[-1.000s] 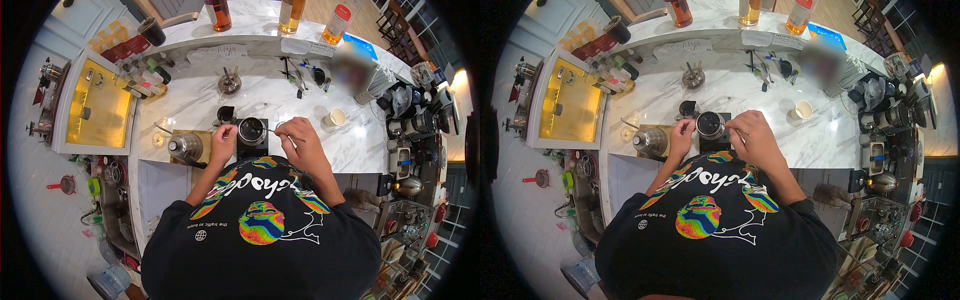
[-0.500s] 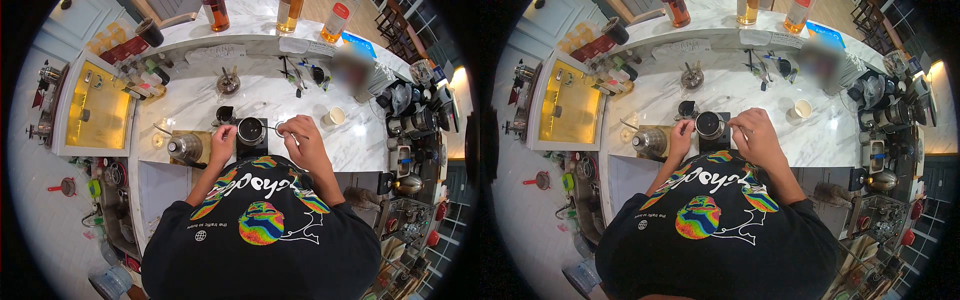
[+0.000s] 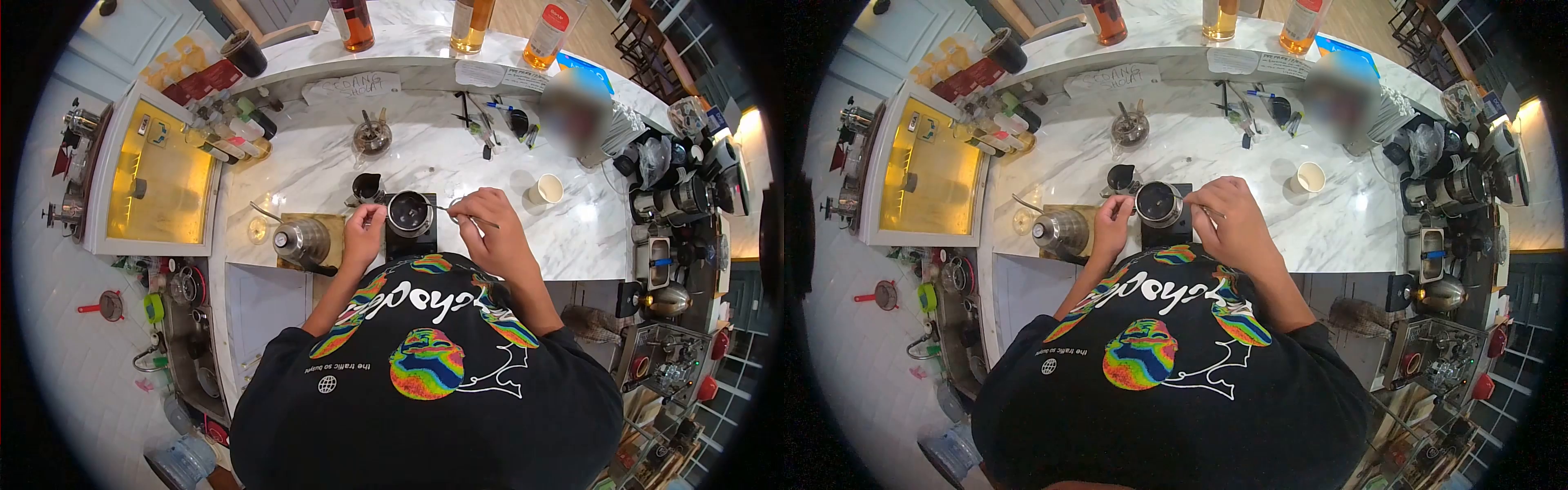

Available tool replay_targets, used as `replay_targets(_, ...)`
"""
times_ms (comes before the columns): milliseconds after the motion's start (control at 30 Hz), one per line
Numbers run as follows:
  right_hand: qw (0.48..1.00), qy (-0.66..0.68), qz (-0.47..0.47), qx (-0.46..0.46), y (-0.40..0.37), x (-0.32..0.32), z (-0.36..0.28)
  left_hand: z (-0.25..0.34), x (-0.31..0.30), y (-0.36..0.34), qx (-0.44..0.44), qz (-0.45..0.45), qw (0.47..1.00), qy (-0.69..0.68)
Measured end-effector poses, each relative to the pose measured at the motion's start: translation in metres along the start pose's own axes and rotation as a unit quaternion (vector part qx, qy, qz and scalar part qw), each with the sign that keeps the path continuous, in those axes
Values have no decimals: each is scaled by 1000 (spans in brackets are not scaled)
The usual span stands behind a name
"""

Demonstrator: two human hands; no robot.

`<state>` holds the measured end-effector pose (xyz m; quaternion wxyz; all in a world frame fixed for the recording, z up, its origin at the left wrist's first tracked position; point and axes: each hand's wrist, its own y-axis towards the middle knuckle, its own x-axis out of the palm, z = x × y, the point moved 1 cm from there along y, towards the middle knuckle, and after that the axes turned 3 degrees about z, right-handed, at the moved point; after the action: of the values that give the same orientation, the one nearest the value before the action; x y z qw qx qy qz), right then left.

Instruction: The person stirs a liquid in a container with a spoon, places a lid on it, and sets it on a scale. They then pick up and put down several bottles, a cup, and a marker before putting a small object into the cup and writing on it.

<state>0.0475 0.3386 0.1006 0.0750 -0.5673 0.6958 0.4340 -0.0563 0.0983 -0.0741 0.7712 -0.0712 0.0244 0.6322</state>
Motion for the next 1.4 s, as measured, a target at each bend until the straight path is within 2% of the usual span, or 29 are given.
replay_targets(1400, 1000, -18, 3, 3, -7, -4, -8, -6, 1, -1, 23, -4, 1000, -7)
